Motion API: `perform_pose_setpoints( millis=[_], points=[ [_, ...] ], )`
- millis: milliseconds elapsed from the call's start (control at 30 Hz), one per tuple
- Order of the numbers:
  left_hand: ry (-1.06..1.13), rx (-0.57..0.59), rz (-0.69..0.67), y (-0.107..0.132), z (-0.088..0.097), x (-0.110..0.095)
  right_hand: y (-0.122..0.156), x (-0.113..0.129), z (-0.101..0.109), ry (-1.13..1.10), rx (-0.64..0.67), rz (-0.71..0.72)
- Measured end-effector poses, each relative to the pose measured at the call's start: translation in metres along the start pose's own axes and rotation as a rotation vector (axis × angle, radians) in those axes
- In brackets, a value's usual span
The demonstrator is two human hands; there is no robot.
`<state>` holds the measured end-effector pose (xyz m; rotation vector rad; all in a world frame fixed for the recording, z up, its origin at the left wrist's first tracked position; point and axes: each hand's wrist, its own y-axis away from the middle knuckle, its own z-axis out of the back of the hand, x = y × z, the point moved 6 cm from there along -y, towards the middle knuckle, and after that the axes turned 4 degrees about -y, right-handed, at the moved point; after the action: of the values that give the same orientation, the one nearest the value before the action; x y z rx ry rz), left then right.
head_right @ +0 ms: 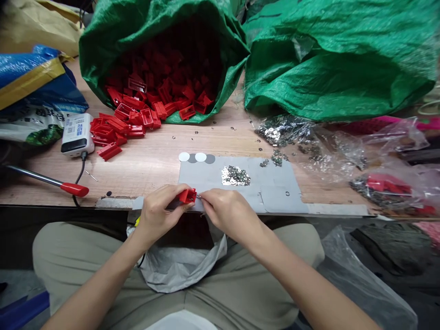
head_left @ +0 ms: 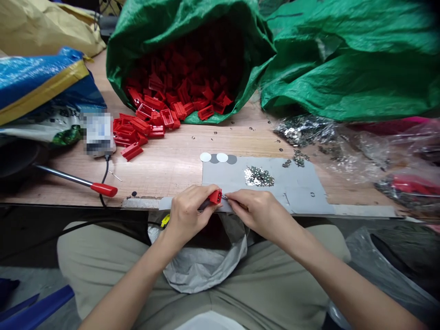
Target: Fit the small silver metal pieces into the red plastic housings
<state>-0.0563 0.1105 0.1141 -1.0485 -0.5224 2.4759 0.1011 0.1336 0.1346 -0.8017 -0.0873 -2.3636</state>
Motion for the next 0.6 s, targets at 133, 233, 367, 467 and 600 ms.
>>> perform_pose_setpoints(
  millis=[133, 233, 367, 467, 600],
  points=[
    [0.026, -0.014, 0.023, 0.001, 0.001, 0.002, 0.005, -0.008, 0.002, -0.139, -0.057, 0.003],
    [0.037, -0.008, 0.018, 0.002, 0.0, 0.002, 0.005, -0.011, 0.001, -0.136, -0.048, 0.008],
    [0.029, -0.011, 0.02, 0.002, 0.0, 0.001, 0.001, -0.007, 0.0, -0.099, 0.008, 0.001],
    [0.026, 0.0, 0.019, 0.001, 0.0, 0.001, -0.002, -0.003, -0.001, -0.061, 0.072, -0.037],
    [0.013, 0.001, 0.005, 0.001, 0.0, 0.0, -0.005, 0.0, -0.003, -0.012, 0.112, -0.09]
  ],
)
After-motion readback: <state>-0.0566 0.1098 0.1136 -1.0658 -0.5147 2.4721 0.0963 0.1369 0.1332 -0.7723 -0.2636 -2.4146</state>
